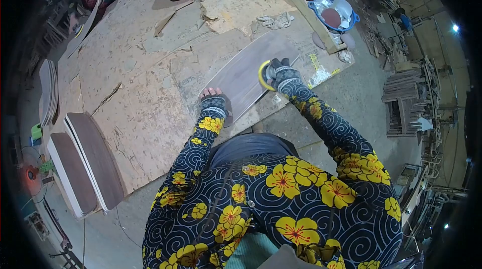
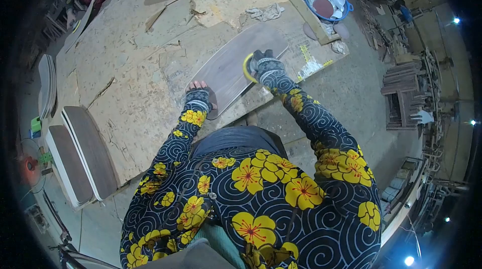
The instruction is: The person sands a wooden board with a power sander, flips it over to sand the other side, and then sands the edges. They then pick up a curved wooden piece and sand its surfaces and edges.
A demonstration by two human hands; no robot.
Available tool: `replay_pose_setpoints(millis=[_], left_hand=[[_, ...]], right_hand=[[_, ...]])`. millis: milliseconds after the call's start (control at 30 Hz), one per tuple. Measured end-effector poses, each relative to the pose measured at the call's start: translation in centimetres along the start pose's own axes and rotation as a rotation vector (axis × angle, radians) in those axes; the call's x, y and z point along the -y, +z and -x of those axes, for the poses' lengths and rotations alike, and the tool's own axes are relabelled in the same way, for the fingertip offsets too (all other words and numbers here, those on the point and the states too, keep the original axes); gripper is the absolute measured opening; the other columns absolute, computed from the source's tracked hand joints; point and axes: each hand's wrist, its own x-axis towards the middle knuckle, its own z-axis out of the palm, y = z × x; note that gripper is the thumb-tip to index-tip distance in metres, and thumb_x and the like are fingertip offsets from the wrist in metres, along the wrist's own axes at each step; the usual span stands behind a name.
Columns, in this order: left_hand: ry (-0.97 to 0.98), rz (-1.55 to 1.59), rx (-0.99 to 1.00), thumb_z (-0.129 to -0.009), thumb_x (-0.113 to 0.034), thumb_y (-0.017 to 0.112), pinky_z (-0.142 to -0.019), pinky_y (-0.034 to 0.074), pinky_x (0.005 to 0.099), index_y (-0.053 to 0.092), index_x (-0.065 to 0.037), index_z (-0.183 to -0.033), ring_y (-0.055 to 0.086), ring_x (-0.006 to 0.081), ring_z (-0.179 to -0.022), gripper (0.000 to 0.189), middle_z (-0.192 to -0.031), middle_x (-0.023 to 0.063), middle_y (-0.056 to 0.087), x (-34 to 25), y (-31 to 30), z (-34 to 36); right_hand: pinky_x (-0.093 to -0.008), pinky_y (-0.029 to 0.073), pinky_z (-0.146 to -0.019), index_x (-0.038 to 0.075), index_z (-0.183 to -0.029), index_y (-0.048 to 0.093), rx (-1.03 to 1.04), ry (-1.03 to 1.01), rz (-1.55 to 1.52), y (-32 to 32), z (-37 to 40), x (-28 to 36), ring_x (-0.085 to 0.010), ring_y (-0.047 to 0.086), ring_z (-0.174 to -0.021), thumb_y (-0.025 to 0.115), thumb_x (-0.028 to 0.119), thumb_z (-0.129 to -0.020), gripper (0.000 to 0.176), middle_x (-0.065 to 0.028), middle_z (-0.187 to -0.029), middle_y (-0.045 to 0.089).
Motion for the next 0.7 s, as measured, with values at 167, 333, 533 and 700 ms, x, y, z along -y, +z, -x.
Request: replay_pose_setpoints(millis=[167,333,533,700], left_hand=[[0.020,0.017,-0.031,-0.066,-0.056,0.078,-0.116,0.015,0.0540,0.016,-0.001,-0.149,0.019,0.0457,-0.141,0.117,-0.151,0.0301,0.023,0.4,0.2,0.1],[0.070,0.043,-0.059,-0.063,-0.067,0.068,-0.113,0.006,0.0631,0.016,-0.003,-0.149,0.010,0.0530,-0.140,0.119,-0.151,0.0338,0.015,1.3,3.7,-2.1],[0.076,0.064,-0.114,-0.062,-0.064,0.073,-0.113,0.009,0.0605,0.018,-0.002,-0.149,0.013,0.0505,-0.141,0.120,-0.151,0.0324,0.018,1.4,3.6,-1.6],[0.048,0.099,-0.001,-0.061,-0.058,0.078,-0.113,0.007,0.0625,0.017,-0.003,-0.149,0.009,0.0520,-0.141,0.120,-0.152,0.0331,0.016,0.8,1.2,-1.0]], right_hand=[[-0.0479,0.053,-0.083,0.016,-0.127,0.046,-0.075,0.181,-0.010,-0.7,-2.1,-0.4,-0.0375,0.062,-0.103,0.061,0.037,-0.084,0.049,-0.0227,-0.125,0.047],[-0.0455,0.054,-0.081,0.016,-0.125,0.046,0.065,0.200,0.038,-2.1,0.4,2.5,-0.0395,0.062,-0.102,0.068,0.029,-0.080,0.051,-0.0217,-0.126,0.046],[-0.0464,0.054,-0.082,0.017,-0.125,0.044,0.030,0.068,0.000,-0.2,0.9,2.4,-0.0393,0.062,-0.101,0.071,0.028,-0.078,0.055,-0.0194,-0.124,0.045],[-0.0465,0.054,-0.081,0.015,-0.125,0.045,-0.103,0.156,0.001,-0.4,-0.9,1.9,-0.0382,0.062,-0.103,0.072,0.028,-0.077,0.057,-0.0193,-0.125,0.047]])
